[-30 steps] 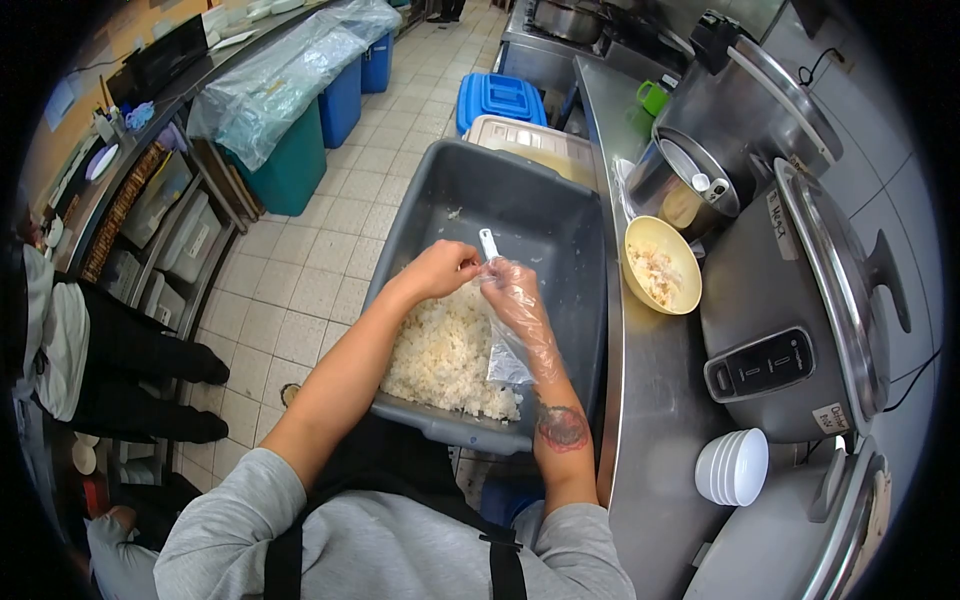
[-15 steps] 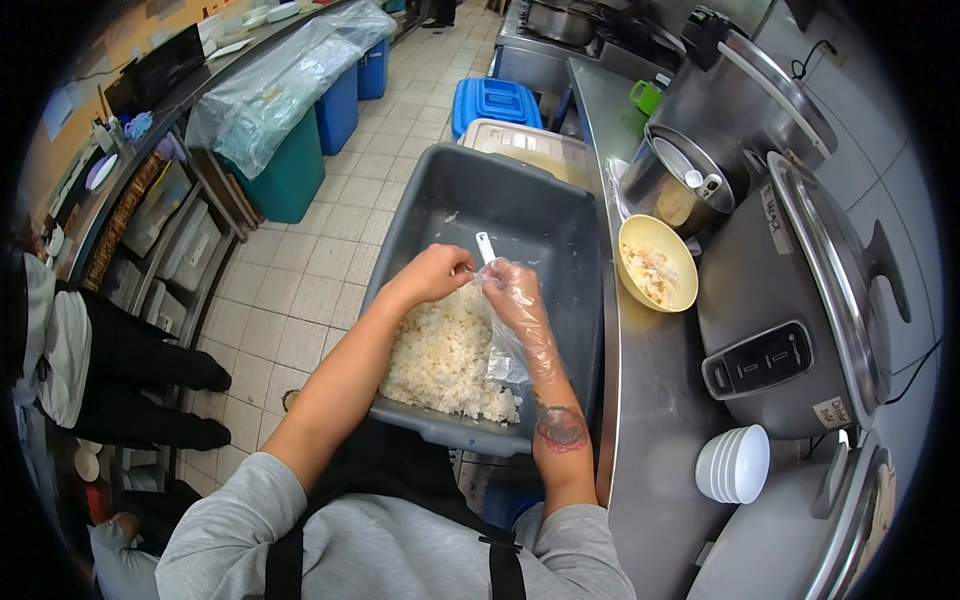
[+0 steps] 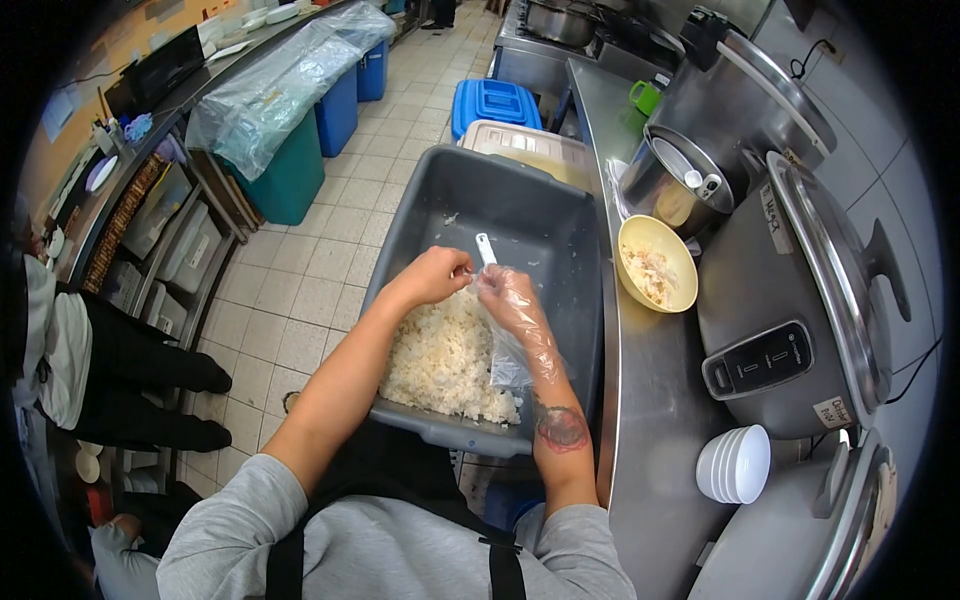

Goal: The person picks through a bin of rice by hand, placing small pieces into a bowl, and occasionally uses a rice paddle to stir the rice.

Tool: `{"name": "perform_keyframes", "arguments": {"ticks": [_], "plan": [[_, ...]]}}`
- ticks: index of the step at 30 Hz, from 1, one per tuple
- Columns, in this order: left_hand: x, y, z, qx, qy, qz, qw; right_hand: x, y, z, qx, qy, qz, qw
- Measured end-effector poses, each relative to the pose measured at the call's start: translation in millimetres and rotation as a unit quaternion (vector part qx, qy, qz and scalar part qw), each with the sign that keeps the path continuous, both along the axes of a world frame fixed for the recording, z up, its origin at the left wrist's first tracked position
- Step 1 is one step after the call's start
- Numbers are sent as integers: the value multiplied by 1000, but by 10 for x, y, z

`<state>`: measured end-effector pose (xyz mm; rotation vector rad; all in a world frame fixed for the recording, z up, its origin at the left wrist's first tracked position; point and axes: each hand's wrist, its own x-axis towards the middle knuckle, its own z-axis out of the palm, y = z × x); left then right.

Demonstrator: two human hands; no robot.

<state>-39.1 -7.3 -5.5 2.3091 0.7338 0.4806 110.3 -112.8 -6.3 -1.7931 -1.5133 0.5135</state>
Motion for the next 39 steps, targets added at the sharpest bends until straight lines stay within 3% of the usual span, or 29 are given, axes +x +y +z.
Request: {"name": "perform_keyframes", "arguments": {"ticks": [15, 21, 27, 30, 39], "plan": [[8, 12, -33, 10, 5, -4, 1000, 23, 3, -86, 1, -11, 17, 1000], [5, 6, -26, 12, 3, -4, 1000, 48, 25, -125, 44, 123, 26, 991], [11, 18, -47, 18, 1, -5, 1000, 63, 48, -76, 26, 349, 38, 936], [13, 14, -43, 14, 2, -5, 1000, 15, 8, 47, 16, 387, 33, 921], [13, -4, -19, 3, -11, -8, 1000, 197, 68, -163, 50, 310, 13, 949]]}}
